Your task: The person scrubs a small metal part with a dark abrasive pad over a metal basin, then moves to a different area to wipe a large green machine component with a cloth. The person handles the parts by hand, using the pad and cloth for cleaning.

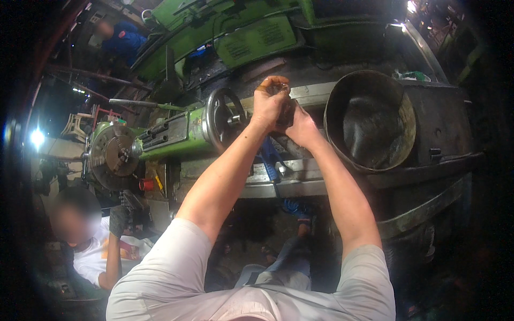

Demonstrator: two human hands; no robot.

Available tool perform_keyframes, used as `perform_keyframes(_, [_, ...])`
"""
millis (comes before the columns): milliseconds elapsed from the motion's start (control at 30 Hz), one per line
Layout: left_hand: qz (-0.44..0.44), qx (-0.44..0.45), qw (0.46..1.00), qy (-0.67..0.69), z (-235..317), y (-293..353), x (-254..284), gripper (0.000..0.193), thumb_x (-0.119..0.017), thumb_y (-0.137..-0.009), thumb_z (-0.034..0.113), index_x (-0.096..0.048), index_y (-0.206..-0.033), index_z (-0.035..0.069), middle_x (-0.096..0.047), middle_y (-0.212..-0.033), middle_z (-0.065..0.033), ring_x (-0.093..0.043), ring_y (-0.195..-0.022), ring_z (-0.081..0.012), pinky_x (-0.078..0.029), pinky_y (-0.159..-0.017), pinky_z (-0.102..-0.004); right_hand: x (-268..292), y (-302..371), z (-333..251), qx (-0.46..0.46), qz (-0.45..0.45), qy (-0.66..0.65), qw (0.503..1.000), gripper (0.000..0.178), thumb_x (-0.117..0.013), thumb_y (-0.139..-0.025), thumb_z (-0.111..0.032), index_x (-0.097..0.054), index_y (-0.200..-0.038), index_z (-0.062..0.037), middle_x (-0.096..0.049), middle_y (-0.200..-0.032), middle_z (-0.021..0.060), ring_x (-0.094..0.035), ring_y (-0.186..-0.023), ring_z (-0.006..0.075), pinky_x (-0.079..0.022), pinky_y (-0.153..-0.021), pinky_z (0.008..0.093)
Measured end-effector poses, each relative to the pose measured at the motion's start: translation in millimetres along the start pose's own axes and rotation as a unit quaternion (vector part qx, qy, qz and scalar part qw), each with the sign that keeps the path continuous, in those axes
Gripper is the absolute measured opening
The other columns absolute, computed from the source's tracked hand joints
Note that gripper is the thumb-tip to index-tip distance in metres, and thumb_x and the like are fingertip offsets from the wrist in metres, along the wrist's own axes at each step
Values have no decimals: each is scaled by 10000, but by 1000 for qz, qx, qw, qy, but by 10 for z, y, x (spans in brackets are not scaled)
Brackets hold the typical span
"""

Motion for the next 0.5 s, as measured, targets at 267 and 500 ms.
perform_keyframes(267, [4,48,999,-9,139,28,-10,252,-765,-867,67,-675,-1102,66,-639,-885,-5,-574,-748,-86,-480,-658,-247,-8,1,-33,28,18,-19,999,801,-884,-732,-245,-474,-1396,-60,-624,-1298,183,-606,-1225,334,-498,-1028,417])
perform_keyframes(500, [16,42,999,11,115,37,14,280,-847,-805,86,-650,-1000,59,-629,-841,8,-548,-710,-62,-456,-618,-239,94,96,-282,-40,-22,-6,999,715,-891,-718,-250,-527,-1303,-56,-633,-1262,169,-617,-1190,323,-496,-1014,409])
Point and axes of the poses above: each hand's wrist, its own y-axis away from the middle knuckle, its own x-axis out of the back of the hand, z = x × y, the point moved 6 cm from there along -y, towards the middle knuckle
